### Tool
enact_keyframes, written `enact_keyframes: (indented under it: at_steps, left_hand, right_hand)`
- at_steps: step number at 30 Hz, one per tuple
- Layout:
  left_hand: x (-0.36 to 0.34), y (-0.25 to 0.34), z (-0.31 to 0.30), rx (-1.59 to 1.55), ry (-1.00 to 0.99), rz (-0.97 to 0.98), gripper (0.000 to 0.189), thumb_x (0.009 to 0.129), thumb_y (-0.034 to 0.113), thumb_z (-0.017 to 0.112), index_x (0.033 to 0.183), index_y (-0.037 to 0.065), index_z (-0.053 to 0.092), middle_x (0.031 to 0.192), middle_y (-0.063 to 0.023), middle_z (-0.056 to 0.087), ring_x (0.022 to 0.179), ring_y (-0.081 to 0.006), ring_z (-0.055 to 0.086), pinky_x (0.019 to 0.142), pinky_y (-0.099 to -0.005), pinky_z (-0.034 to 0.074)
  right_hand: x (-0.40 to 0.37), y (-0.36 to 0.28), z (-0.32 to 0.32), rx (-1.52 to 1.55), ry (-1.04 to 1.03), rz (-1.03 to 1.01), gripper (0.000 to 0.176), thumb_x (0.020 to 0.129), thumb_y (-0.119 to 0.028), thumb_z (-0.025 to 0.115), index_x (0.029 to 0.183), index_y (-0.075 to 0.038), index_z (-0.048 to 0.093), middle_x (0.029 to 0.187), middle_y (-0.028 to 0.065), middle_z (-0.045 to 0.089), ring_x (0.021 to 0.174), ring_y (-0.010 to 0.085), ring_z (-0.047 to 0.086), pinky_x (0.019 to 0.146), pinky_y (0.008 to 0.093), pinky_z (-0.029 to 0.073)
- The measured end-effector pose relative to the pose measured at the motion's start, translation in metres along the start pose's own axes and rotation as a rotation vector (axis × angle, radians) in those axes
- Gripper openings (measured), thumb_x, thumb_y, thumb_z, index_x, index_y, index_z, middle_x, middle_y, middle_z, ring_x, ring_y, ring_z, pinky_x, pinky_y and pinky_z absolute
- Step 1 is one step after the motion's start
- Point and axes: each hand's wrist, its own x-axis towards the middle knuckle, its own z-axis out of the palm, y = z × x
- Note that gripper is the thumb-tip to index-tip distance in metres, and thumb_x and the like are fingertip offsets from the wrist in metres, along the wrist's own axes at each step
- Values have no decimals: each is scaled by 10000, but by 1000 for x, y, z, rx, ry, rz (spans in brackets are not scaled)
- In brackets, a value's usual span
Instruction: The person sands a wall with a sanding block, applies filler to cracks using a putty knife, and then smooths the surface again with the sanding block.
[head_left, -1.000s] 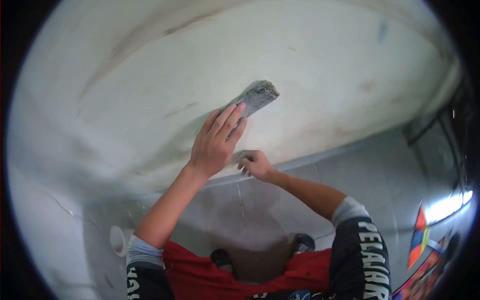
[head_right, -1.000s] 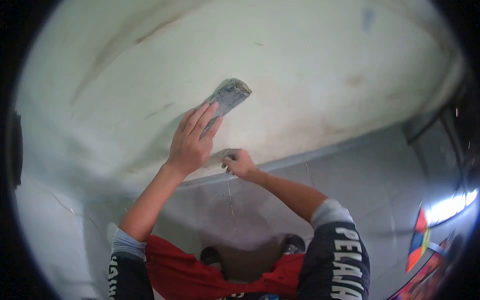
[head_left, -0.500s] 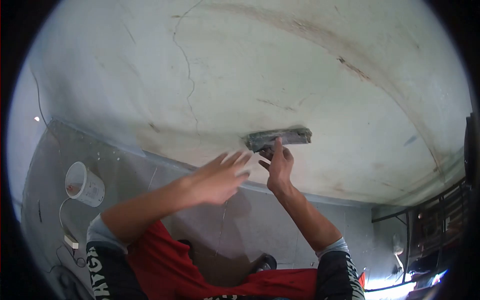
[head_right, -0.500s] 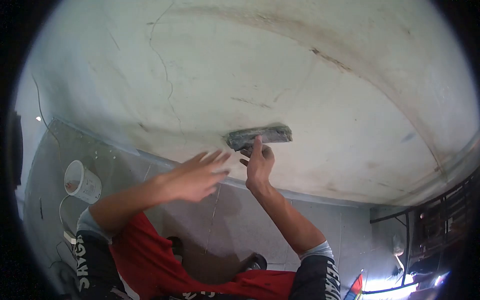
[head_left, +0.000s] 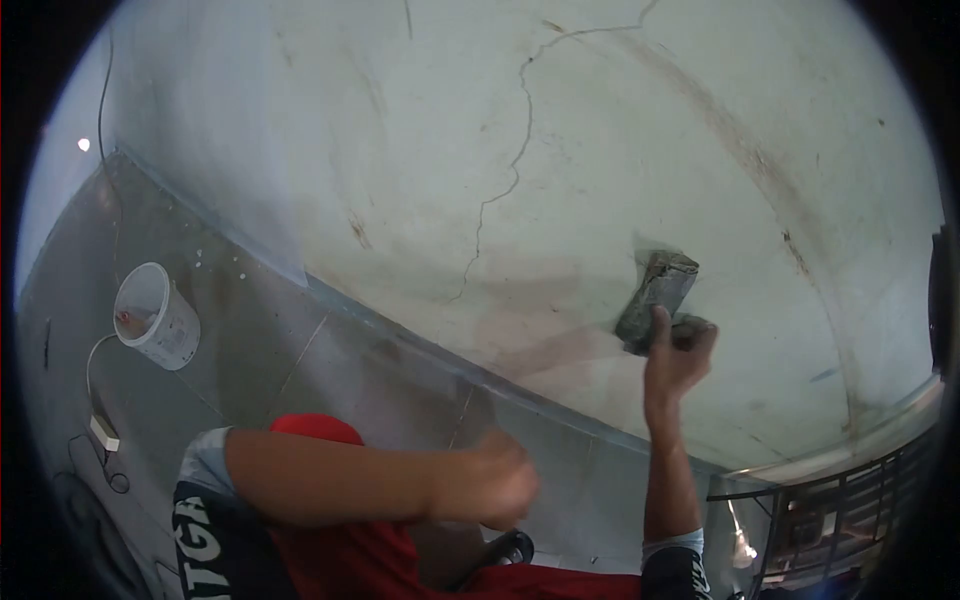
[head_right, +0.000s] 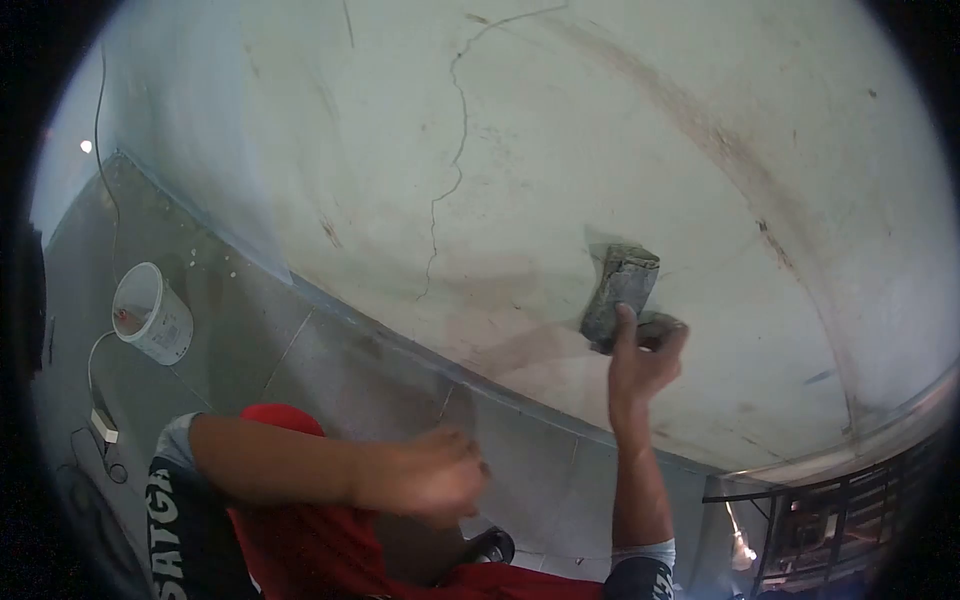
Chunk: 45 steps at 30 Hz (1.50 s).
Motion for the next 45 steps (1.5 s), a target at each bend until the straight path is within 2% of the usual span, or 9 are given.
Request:
enact_keyframes:
  at_steps: [2, 7, 10, 12, 16, 25, 34, 38, 45]
  left_hand:
    - [8, 4, 9, -67, -109, 7, 252, 712, 283, 701, 826, 58, 712, 801, -164, 677, 752, -304, 661, 654, -430, 467]
    - [37, 12, 13, -176, -608, -114, 225, 734, 269, 717, 759, 45, 715, 739, -129, 684, 723, -318, 672, 647, -426, 507]
    - [50, 12, -17, -90, -795, -75, 213, 730, 273, 708, 701, 62, 723, 691, -126, 688, 705, -323, 690, 619, -442, 513]
    - [62, 11, -26, -47, -972, -234, 359, 829, 293, 676, 1163, 167, 718, 1156, -99, 701, 1099, -292, 645, 984, -612, 413]
    - [69, -1, -30, -102, -989, -279, 411, 840, 300, 670, 1224, 155, 684, 1233, -105, 668, 1151, -306, 619, 999, -601, 403]
    - [68, -33, 6, -7, -1112, -259, 372, 928, 375, 566, 1180, 133, 694, 1145, -69, 696, 1063, -267, 658, 872, -473, 468]
    - [62, -50, 18, 18, -1109, -331, 393, 951, 406, 532, 1198, 141, 685, 1198, -81, 682, 1111, -265, 644, 911, -483, 467]
    - [67, -51, 23, -16, -1116, -257, 404, 944, 423, 537, 1181, 136, 693, 1179, -85, 687, 1092, -270, 651, 909, -484, 470]
    - [69, -34, 35, -92, -1156, -232, 393, 935, 422, 549, 1144, 132, 712, 1152, -101, 693, 1081, -277, 653, 914, -472, 468]
  right_hand:
    - [17, -8, -7, -29, 30, -75, 254, 836, -183, 777, 854, -26, 578, 658, 66, 539, 635, 189, 532, 629, 331, 471]
    - [37, 5, -7, -398, 62, -1049, 263, 858, -43, 660, 1111, 24, 636, 1068, 169, 544, 973, 352, 522, 856, 455, 462]
    - [7, 13, 12, -547, -63, -993, 472, 907, -146, 588, 1318, 76, 518, 1306, 282, 456, 1224, 461, 430, 1026, 547, 381]
    - [-20, 9, 26, -677, -198, -745, 793, 897, -343, 624, 1417, 164, 305, 1489, 394, 233, 1415, 547, 187, 1145, 622, 189]
    - [3, -11, 47, -544, -65, -843, 1022, 865, -503, 633, 1461, 174, 154, 1532, 396, 104, 1442, 543, 99, 1148, 639, 139]
    - [114, -189, 69, -509, 46, -1154, 939, 871, -571, 596, 1505, 39, 270, 1565, 253, 257, 1465, 395, 229, 1185, 534, 186]
    - [-11, -58, 85, -604, -308, -1068, 873, 863, -569, 619, 1432, 59, 409, 1480, 290, 389, 1395, 448, 346, 1136, 544, 277]
    - [38, -150, 83, -556, -357, -1103, 791, 848, -552, 636, 1442, -64, 452, 1507, 92, 433, 1399, 261, 393, 1154, 405, 314]
    - [54, -197, 101, -419, -267, -1076, 841, 836, -549, 644, 1488, -86, 383, 1568, 60, 333, 1448, 223, 301, 1197, 387, 244]
